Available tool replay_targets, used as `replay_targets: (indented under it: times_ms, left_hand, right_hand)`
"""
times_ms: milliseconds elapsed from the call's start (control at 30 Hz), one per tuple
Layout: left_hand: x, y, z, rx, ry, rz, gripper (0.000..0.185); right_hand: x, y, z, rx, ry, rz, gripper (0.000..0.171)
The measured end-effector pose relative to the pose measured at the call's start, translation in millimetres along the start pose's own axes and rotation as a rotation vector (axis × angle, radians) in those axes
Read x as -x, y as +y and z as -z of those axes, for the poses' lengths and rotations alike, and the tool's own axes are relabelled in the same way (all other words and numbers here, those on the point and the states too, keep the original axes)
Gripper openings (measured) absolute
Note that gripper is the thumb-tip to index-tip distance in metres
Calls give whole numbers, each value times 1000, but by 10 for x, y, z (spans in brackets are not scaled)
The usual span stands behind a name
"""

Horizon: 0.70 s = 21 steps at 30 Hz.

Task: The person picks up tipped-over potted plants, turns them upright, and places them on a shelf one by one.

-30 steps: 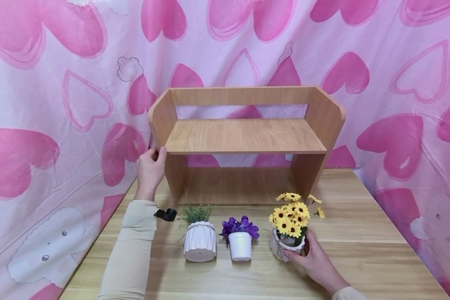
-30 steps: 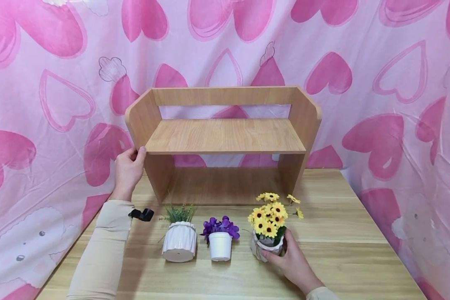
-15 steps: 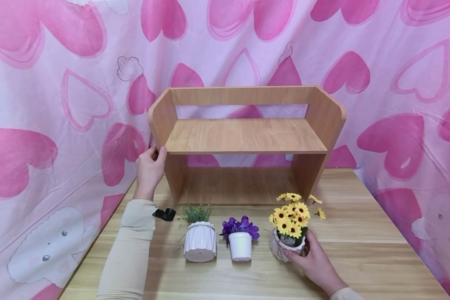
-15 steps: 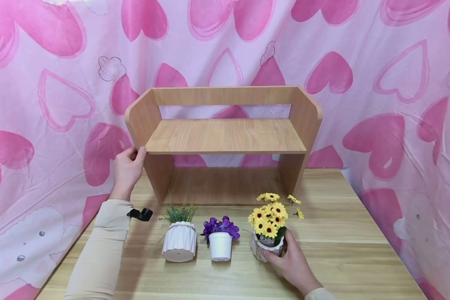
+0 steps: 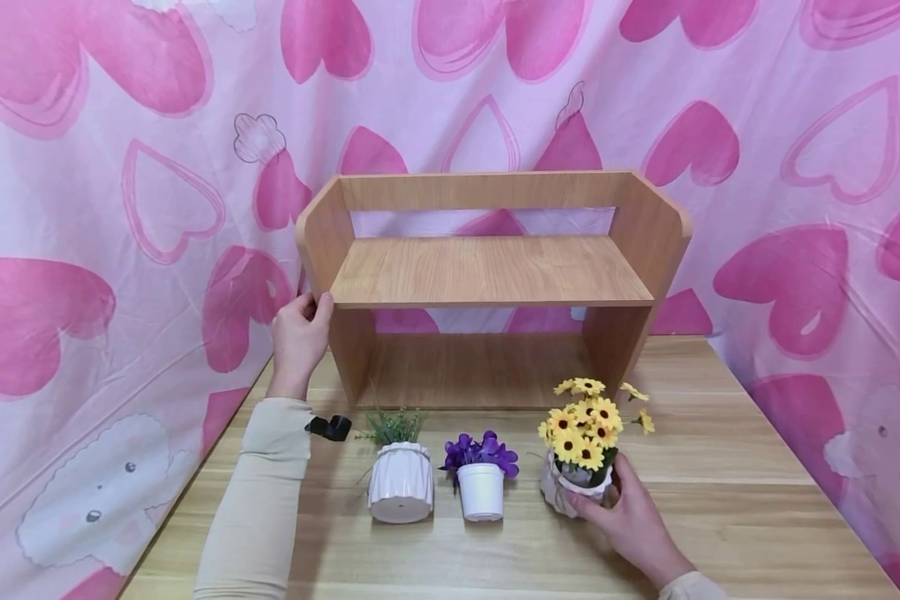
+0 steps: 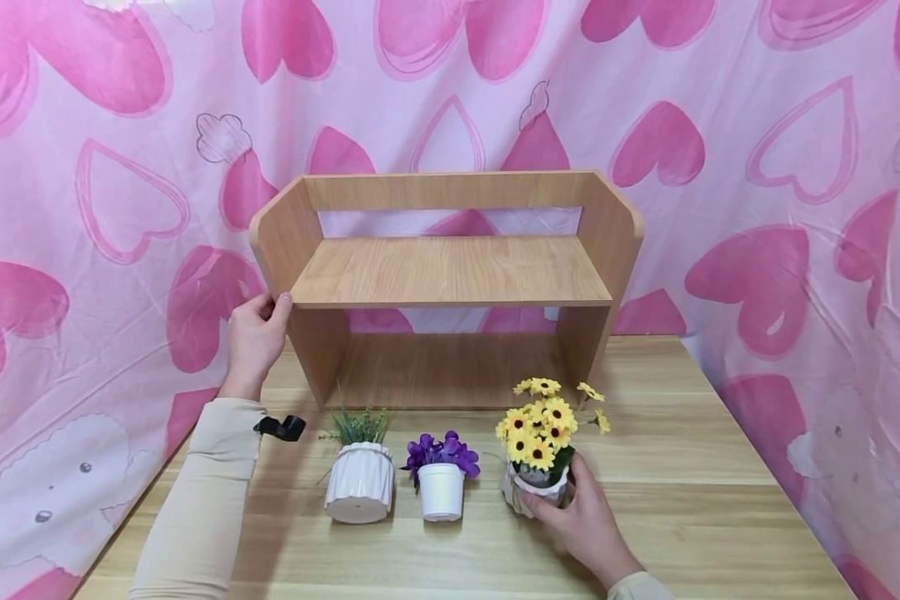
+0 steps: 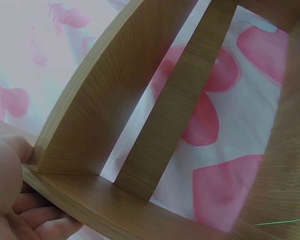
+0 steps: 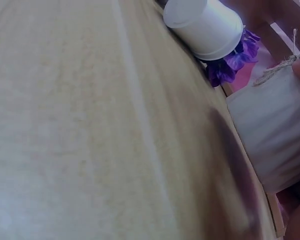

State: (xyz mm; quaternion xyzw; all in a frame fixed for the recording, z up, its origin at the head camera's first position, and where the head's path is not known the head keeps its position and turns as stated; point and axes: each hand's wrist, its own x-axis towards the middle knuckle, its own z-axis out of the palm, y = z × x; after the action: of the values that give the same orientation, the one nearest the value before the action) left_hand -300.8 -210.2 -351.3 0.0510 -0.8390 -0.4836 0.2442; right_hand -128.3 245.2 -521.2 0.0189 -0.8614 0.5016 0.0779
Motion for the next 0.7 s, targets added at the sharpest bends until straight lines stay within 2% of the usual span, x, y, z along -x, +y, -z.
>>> replay_targets:
  times_ms: [267, 700]
  left_hand:
    - [-1, 13, 11, 2, -23, 27, 51]
    - [7, -11, 12, 9, -5, 6, 51]
  right_hand:
    - [-31, -89, 68, 50, 28, 21, 85]
    - [-112, -284, 195, -7, 12, -20, 89]
